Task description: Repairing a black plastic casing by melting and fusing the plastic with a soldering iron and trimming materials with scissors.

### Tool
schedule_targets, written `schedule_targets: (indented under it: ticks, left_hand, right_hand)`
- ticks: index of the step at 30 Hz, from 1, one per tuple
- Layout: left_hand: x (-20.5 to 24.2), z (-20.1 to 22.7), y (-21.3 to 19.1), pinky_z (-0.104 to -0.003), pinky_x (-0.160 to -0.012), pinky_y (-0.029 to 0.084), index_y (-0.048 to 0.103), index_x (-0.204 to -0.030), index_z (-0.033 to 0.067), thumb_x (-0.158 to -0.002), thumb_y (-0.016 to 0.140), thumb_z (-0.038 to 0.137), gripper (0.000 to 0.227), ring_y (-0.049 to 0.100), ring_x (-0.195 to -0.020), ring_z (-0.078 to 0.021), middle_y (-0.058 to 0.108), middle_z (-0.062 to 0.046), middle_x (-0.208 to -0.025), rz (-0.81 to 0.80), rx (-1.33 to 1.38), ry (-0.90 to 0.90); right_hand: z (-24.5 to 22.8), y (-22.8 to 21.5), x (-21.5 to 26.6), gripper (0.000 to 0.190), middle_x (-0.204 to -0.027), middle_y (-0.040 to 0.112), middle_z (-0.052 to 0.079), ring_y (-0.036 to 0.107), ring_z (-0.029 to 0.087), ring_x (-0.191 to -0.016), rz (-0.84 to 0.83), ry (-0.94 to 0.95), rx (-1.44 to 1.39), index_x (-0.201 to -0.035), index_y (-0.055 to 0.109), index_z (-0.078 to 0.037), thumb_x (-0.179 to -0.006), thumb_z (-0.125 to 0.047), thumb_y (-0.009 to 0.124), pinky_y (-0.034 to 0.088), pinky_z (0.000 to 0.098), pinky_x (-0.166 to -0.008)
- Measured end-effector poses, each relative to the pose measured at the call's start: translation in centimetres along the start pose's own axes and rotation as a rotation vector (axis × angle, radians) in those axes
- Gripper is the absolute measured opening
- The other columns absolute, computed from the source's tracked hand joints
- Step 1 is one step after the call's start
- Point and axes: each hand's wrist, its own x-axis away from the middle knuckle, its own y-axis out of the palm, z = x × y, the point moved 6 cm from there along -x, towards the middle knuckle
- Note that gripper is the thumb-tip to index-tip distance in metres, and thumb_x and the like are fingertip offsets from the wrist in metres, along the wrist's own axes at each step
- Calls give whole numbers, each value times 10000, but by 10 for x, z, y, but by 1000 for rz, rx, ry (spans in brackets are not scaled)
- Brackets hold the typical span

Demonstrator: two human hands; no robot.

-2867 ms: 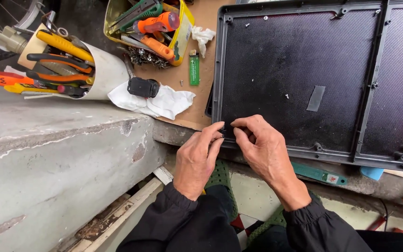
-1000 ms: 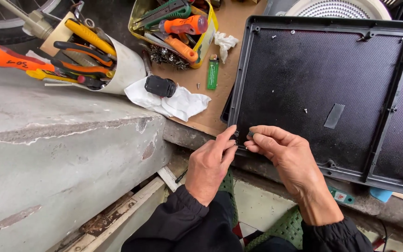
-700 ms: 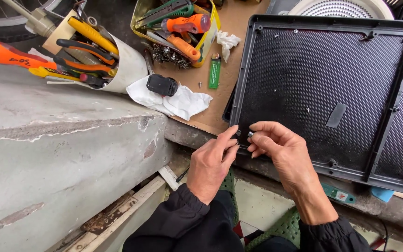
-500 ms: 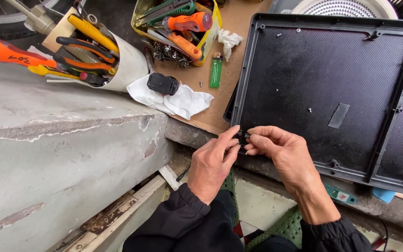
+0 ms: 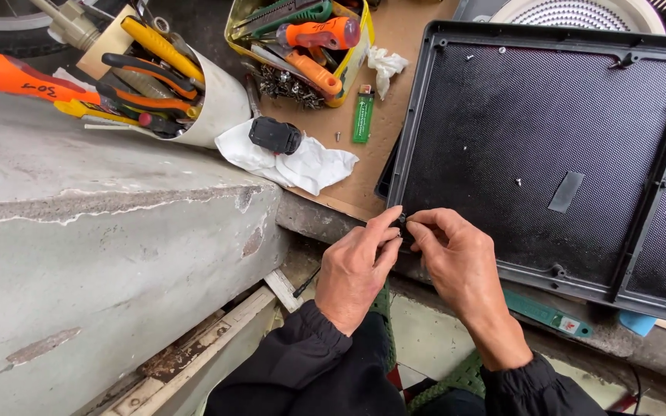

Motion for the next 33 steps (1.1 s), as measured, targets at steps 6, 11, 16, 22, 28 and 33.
schedule_targets:
  ticks: [6, 11, 16, 22, 28, 33]
  left_hand:
    - [4, 3, -2, -337, -788, 726, 638, -1508, 186, -1040, 785, 100, 498, 810, -968, -165, 842, -41, -1052, 63, -37, 46]
    - [4, 3, -2, -330, -782, 720, 658, -1490, 193, -1026, 802, 108, 492, 808, -964, -160, 852, -34, -1047, 90, -51, 65]
    - [2, 7, -4, -349, -782, 722, 653, -1494, 164, -1042, 781, 86, 476, 812, -967, -194, 851, -71, -1054, 82, -10, 48]
    - [-1, 7, -5, -347, -786, 724, 628, -1519, 163, -1048, 768, 84, 498, 803, -960, -186, 842, -68, -1049, 70, -25, 41]
    - [-2, 8, -5, -352, -787, 721, 605, -1543, 171, -1081, 729, 91, 485, 798, -962, -178, 838, -64, -1060, 39, -31, 59]
    - [-3, 12, -7, -356, -777, 725, 621, -1532, 162, -1076, 735, 83, 476, 803, -950, -178, 844, -66, -1048, 42, -72, 97]
  right_hand:
    - [-2, -1, 2, 131, -927, 784, 154, 789, 236, -819, 18, -151, 157, -1121, 865, -44, -1008, -61, 799, 618, 340, -673]
    - [0, -2, 3, 138, -951, 780, 131, 773, 235, -899, -11, -169, 175, -1106, 884, -71, -987, -83, 815, 613, 358, -733]
    - [-3, -3, 3, 144, -944, 770, 150, 780, 273, -916, -32, -186, 132, -1110, 871, -45, -990, -58, 793, 611, 390, -733]
    - [-2, 1, 4, 123, -925, 761, 142, 781, 285, -907, -18, -260, 152, -1099, 860, -49, -995, -51, 794, 613, 395, -727]
    - [1, -1, 4, 123, -911, 756, 138, 779, 292, -906, -23, -278, 140, -1108, 849, -39, -1000, -47, 790, 619, 389, -731]
    - [2, -3, 4, 108, -911, 761, 117, 783, 262, -905, 10, -292, 144, -1094, 852, -60, -1002, -55, 796, 616, 364, -716]
